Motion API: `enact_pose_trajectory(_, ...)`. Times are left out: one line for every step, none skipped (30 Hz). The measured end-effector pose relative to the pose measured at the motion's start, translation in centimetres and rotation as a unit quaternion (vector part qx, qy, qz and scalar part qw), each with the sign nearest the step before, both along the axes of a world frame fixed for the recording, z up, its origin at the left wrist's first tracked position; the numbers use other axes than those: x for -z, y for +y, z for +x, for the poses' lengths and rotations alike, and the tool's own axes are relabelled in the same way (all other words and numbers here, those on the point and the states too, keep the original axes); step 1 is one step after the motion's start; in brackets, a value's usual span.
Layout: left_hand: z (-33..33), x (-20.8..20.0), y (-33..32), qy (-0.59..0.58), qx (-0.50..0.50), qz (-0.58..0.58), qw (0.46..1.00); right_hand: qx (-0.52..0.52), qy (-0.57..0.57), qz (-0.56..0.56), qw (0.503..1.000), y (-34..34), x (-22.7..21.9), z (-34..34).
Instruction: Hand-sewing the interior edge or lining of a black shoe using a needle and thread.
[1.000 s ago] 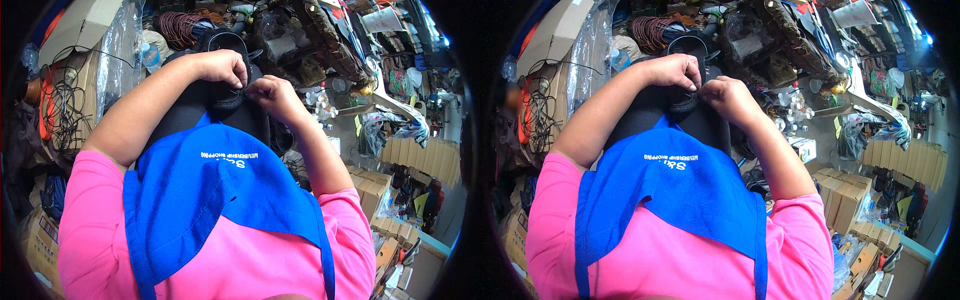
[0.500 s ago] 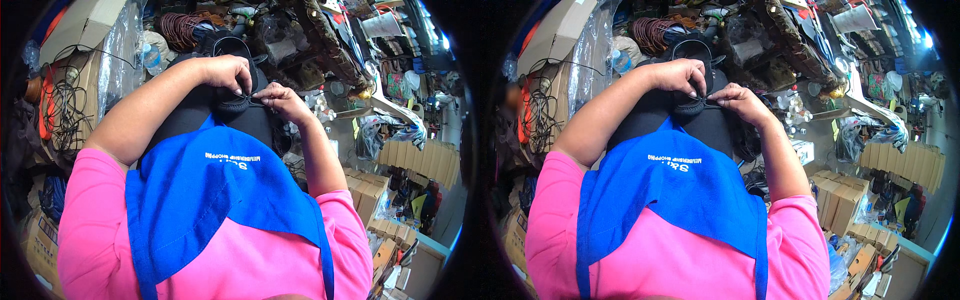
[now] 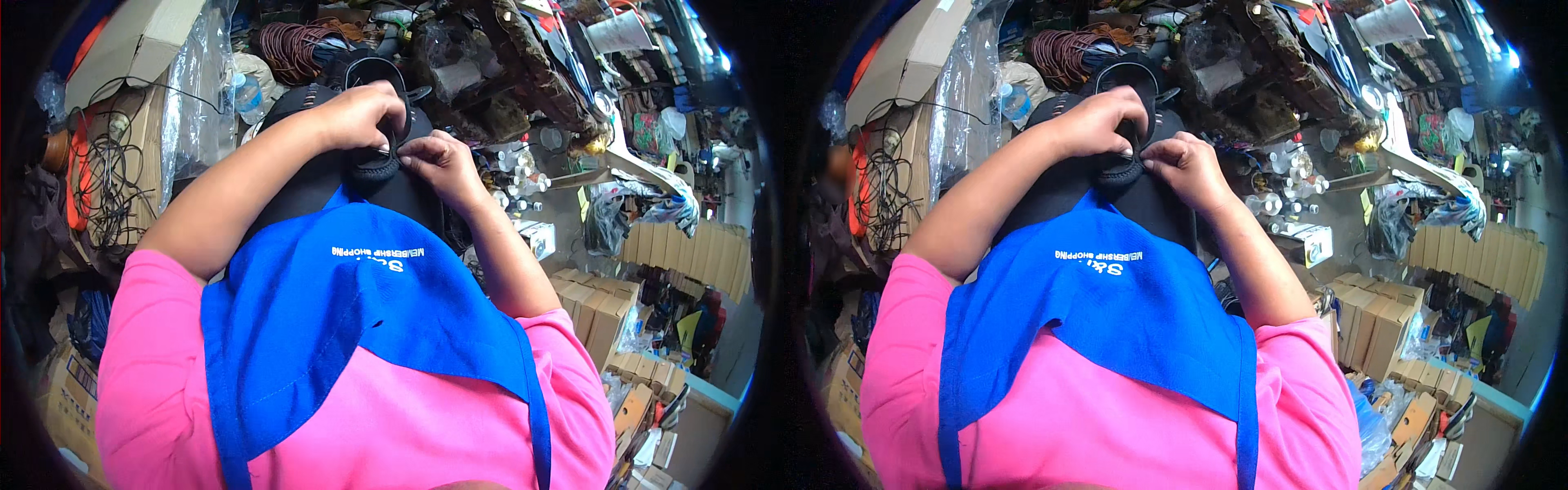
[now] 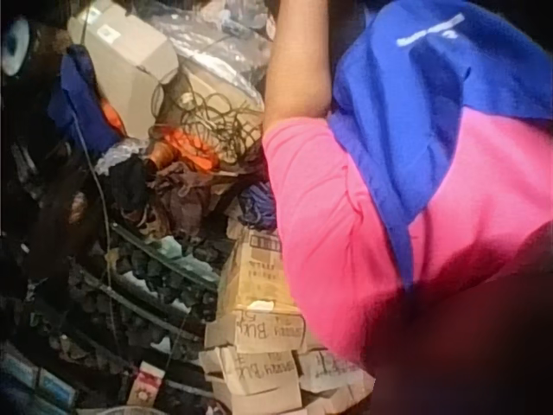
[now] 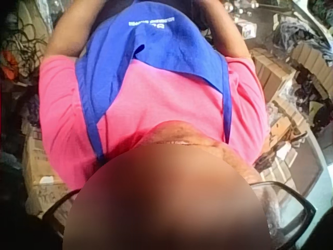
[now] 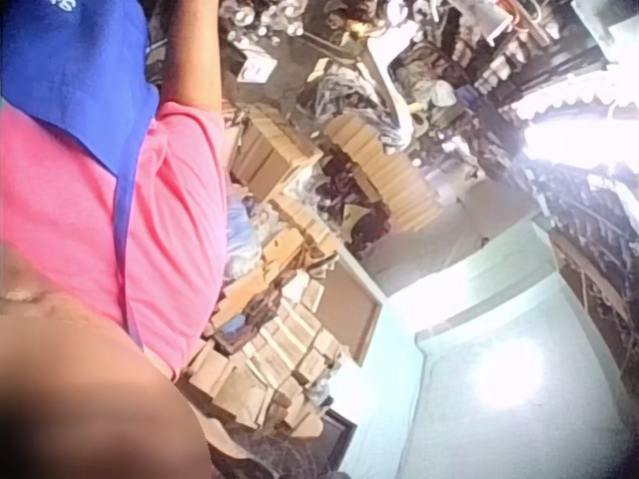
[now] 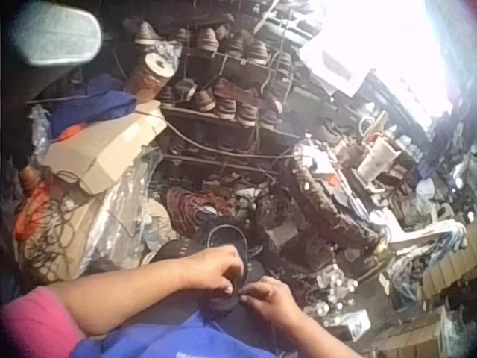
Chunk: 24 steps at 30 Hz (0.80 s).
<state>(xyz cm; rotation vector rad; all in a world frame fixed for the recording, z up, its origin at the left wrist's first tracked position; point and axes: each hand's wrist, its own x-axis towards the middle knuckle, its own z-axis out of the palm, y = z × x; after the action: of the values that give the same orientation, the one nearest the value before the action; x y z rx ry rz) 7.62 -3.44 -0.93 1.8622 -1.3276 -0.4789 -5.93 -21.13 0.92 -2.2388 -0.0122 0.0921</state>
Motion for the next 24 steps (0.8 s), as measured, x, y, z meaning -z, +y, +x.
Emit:
enact_pose_trajectory(-1.1, -0.5, 0.7, -0.008, -0.085, -0.017, 0.996, -0.001, -0.015, -0.025, 1.0, 0.2, -0.5, -0.2)
enact_pose_trajectory(-1.3, -0.4, 1.3, -0.009, -0.08, -0.013, 0.997, -0.002, -0.029, -0.05, 0.998, 0.4, -0.7, -0.3)
enact_pose_trajectory(-1.3, -0.2, 2.2, -0.043, -0.106, -0.02, 0.993, -0.018, -0.049, -0.073, 0.996, 0.1, -0.6, -0.4)
enact_pose_trajectory(-1.6, 0.0, 3.0, -0.075, -0.132, -0.026, 0.988, -0.013, -0.047, -0.069, 0.996, 0.1, -0.6, -0.7)
enact_pose_trajectory(-1.9, -0.2, 3.8, -0.074, -0.127, -0.021, 0.989, -0.014, -0.043, -0.092, 0.995, 0.3, -1.0, -0.8)
enact_pose_trajectory(-2.3, -0.8, 4.7, -0.087, -0.138, -0.036, 0.986, -0.014, -0.038, -0.116, 0.992, 0.4, -1.3, -0.9)
enact_pose_trajectory(-2.8, -1.4, 5.3, -0.101, -0.15, -0.051, 0.982, -0.023, -0.055, -0.155, 0.986, 0.6, -1.3, -1.1)
enact_pose_trajectory(-3.4, -1.9, 5.6, -0.1, -0.147, -0.049, 0.983, -0.02, -0.054, -0.153, 0.987, 0.9, -1.4, -1.5)
enact_pose_trajectory(-4.1, -2.4, 6.0, -0.048, -0.168, -0.037, 0.984, -0.022, -0.08, -0.199, 0.977, 1.3, -1.4, -1.8)
enact_pose_trajectory(-4.8, -2.7, 6.3, 0.005, -0.189, -0.026, 0.982, -0.023, -0.106, -0.245, 0.963, 1.6, -1.3, -2.1)
enact_pose_trajectory(-5.5, -2.6, 6.3, 0.012, -0.201, -0.027, 0.979, -0.03, -0.121, -0.264, 0.956, 1.8, -0.9, -2.4)
enact_pose_trajectory(-5.8, -2.3, 6.5, 0.012, -0.201, -0.026, 0.979, -0.03, -0.121, -0.263, 0.957, 2.2, -0.9, -2.6)
enact_pose_trajectory(-6.0, -1.7, 6.7, -0.097, -0.189, -0.012, 0.977, -0.027, -0.132, -0.281, 0.95, 2.6, -0.8, -2.8)
enact_pose_trajectory(-6.2, -1.2, 6.8, -0.204, -0.175, 0.001, 0.963, -0.023, -0.143, -0.3, 0.943, 2.7, -0.9, -2.9)
enact_pose_trajectory(-6.4, -0.9, 6.6, -0.244, -0.188, 0.01, 0.951, -0.021, -0.138, -0.3, 0.944, 2.7, -0.7, -2.9)
enact_pose_trajectory(-6.5, -1.0, 6.2, -0.244, -0.187, 0.009, 0.952, -0.02, -0.138, -0.301, 0.943, 2.4, -0.6, -2.9)
enact_pose_trajectory(-6.4, -1.0, 5.8, -0.271, -0.203, 0.011, 0.941, -0.019, -0.116, -0.256, 0.96, 2.0, -0.5, -2.8)
enact_pose_trajectory(-6.4, -0.9, 5.5, -0.296, -0.219, 0.016, 0.93, -0.02, -0.093, -0.208, 0.974, 1.5, -0.4, -2.7)
enact_pose_trajectory(-6.1, -0.7, 5.3, -0.296, -0.219, 0.016, 0.929, -0.017, -0.036, -0.163, 0.986, 0.9, -0.5, -2.4)
enact_pose_trajectory(-5.5, -0.3, 5.1, -0.228, -0.21, -0.016, 0.951, -0.025, -0.021, -0.141, 0.989, 0.4, -0.7, -2.0)
enact_pose_trajectory(-5.3, -0.1, 4.9, -0.158, -0.197, -0.049, 0.966, -0.03, -0.008, -0.125, 0.992, -0.3, -0.6, -1.8)
enact_pose_trajectory(-5.2, 0.0, 4.8, -0.158, -0.197, -0.049, 0.966, -0.034, 0.004, -0.11, 0.993, -0.8, -0.5, -1.5)
enact_pose_trajectory(-5.2, 0.1, 4.9, -0.169, -0.185, -0.037, 0.967, -0.035, -0.001, -0.102, 0.994, -1.0, -0.5, -1.3)
enact_pose_trajectory(-5.1, 0.2, 4.9, -0.18, -0.173, -0.026, 0.968, -0.035, -0.001, -0.102, 0.994, -1.2, -0.5, -1.0)
